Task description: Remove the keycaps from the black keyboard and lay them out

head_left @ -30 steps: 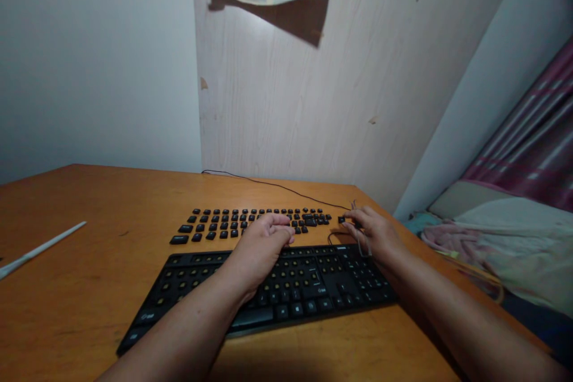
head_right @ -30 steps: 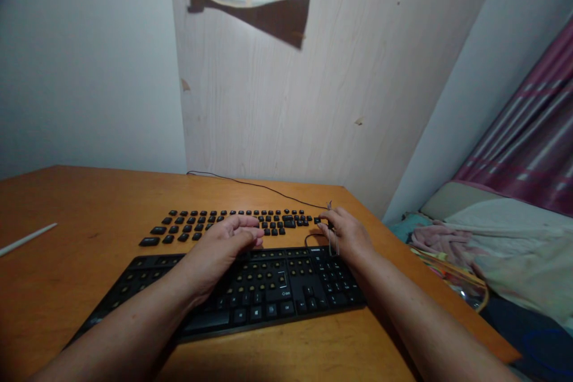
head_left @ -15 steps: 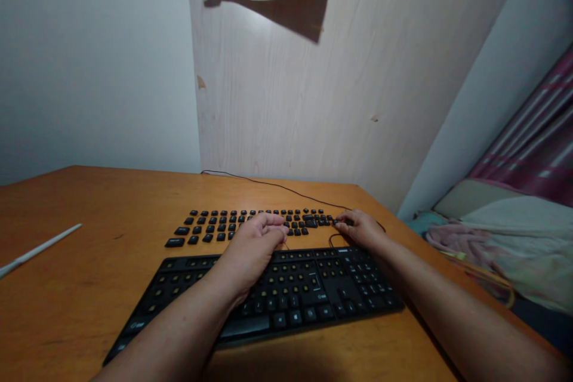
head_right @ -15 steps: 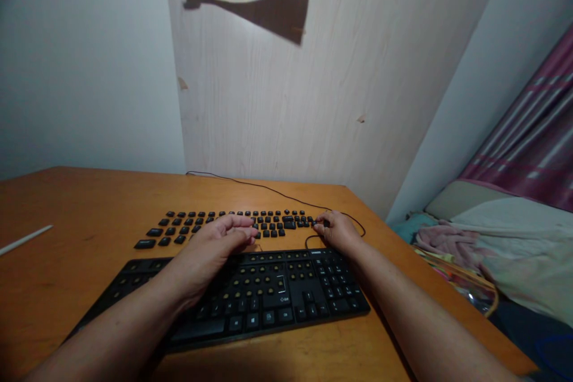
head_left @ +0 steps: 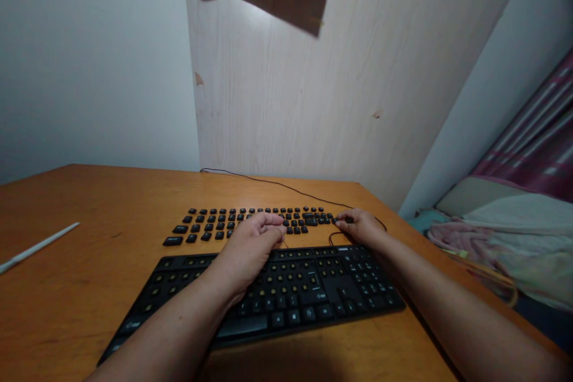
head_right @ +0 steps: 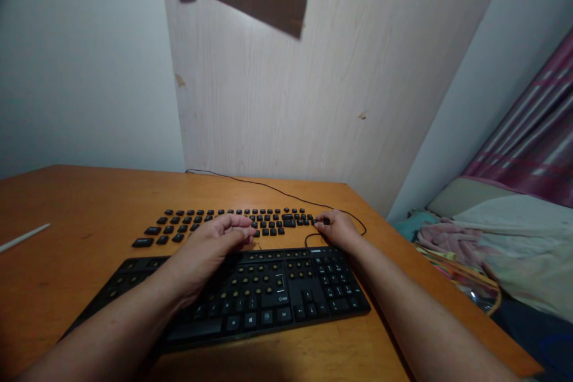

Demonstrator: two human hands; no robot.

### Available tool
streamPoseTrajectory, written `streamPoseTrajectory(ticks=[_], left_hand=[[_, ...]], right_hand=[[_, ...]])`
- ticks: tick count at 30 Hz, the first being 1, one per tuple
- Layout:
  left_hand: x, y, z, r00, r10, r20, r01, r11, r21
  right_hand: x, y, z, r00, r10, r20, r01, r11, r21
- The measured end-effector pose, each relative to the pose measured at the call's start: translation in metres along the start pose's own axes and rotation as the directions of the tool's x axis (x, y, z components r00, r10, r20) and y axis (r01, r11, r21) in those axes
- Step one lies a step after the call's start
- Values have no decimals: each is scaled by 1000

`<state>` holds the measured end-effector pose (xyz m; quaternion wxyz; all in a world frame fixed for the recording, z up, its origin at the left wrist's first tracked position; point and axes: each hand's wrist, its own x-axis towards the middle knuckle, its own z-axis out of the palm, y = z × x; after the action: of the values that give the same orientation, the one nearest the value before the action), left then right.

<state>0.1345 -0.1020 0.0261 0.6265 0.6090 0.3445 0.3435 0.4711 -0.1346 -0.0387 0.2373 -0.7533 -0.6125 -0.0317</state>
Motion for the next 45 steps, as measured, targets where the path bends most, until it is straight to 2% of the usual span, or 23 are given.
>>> streamPoseTrajectory(ticks=[34, 45], left_hand=[[2, -4, -1, 1000, 1, -2, -1, 1000, 27], [2, -4, -1, 1000, 3, 2, -3, 1000, 11]], right_hand=[[-1, -1, 0, 1000, -22, 3, 22, 999, 24], [-4, -1, 1, 998, 9, -66, -2, 995, 104]])
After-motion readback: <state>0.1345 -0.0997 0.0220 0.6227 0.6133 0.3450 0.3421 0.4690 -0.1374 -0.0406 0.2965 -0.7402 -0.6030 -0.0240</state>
